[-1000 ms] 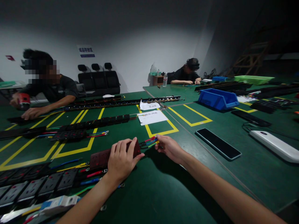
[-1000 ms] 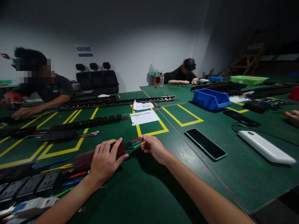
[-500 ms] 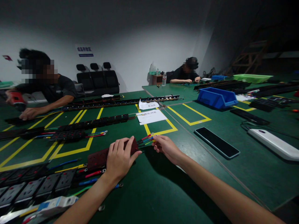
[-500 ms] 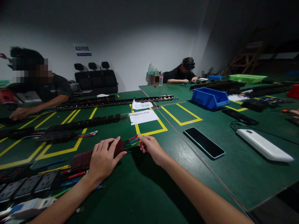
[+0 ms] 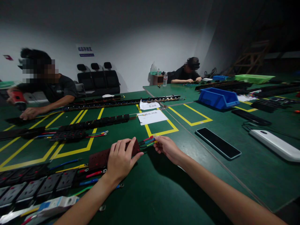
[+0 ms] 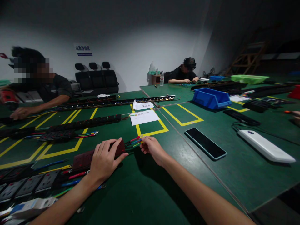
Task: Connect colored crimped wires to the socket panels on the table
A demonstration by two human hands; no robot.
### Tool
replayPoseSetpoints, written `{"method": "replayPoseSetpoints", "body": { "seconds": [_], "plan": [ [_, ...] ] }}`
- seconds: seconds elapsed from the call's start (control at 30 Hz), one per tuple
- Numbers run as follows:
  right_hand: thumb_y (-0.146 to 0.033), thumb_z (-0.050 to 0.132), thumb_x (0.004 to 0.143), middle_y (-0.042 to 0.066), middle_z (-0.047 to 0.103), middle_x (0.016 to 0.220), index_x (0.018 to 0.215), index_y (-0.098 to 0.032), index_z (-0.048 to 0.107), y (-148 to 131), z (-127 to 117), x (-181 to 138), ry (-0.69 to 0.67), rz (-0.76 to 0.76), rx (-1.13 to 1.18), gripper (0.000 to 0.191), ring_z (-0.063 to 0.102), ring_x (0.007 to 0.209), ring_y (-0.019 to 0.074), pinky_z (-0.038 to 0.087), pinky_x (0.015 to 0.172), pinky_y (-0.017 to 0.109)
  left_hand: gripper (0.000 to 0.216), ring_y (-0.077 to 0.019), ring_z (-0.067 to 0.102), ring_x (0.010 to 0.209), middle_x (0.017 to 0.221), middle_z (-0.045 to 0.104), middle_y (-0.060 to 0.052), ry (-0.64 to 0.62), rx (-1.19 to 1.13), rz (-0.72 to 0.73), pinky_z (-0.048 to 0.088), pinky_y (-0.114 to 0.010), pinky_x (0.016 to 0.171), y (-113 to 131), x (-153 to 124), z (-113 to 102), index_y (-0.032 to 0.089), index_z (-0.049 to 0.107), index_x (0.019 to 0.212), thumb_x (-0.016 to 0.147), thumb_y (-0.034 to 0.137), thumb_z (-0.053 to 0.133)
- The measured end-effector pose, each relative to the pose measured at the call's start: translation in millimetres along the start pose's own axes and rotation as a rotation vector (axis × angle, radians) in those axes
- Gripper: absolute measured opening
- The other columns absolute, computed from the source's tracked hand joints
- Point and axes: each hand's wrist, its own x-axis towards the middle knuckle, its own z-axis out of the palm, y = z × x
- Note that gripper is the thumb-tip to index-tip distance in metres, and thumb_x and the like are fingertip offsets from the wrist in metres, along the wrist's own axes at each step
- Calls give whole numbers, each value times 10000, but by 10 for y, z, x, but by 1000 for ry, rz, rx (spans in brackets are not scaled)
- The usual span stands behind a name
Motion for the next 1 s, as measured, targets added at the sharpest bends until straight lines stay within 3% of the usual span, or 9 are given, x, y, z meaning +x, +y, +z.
{"method": "replayPoseSetpoints", "body": {
  "seconds": [1.0],
  "plan": [
    [-394,723,775,-27,569,595,770,-182,575,-32,27,-34,29,26,36,259,484,495,90,334,475,227,614,-307,601,1010,1113,657,-174,38,-18,30,462,-445,850,1,-7,-28,104,606,1348,963,574,522]
  ]
}}
